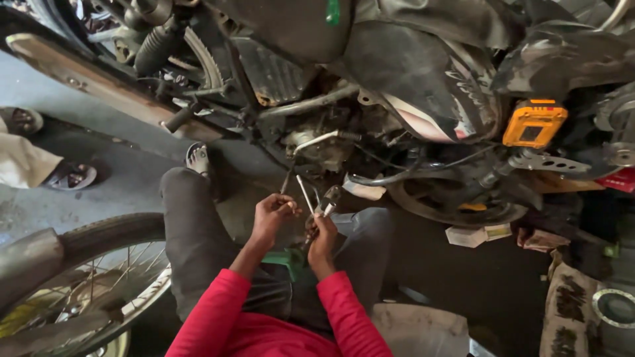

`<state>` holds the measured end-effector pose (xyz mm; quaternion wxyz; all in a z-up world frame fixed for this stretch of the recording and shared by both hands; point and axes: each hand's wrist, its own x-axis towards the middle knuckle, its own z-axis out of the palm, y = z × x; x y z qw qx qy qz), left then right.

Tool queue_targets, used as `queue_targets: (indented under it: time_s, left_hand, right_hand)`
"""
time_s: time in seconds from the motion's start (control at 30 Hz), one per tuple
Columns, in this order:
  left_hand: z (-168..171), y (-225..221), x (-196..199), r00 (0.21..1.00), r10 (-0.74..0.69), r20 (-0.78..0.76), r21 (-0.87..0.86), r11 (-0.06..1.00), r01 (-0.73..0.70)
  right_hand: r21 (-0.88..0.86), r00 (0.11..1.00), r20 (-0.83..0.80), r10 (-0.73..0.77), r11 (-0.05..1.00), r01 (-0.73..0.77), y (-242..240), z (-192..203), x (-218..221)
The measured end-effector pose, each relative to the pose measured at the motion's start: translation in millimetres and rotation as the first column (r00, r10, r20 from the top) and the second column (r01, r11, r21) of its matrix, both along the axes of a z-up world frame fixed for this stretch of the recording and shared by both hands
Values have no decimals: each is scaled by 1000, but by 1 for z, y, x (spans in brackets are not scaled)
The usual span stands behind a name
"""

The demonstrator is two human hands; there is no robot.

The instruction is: The recorder repairs a motorcycle by removing a side cover and adjusting internal components with tools.

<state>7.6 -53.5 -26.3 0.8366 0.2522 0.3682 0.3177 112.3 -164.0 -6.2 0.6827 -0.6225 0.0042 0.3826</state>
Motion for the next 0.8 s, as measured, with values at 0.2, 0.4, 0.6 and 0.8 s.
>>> queue_targets:
  time_s: [0.2, 0.4, 0.6, 0.8]
  left_hand:
    - [8, 3, -8, 991, -48, -125, -9, 999, 48]
    - [13, 11, -3, 995, -9, -98, 6, 1000, 9]
    - [6, 17, 13, 993, -24, -114, 121, 992, 38]
    - [3, 15, 22, 998, -31, -50, 105, 994, 36]
  right_hand:
    - [-9, 999, 37, -4, 1000, 4, -8, -29, 7]
    - [-63, 1000, 13, 22, 998, -21, -5, -14, 0]
    - [-9, 1000, -28, -4, 1000, 4, -11, -39, 5]
    - [20, 999, -49, -5, 1000, 6, -12, -30, 6]
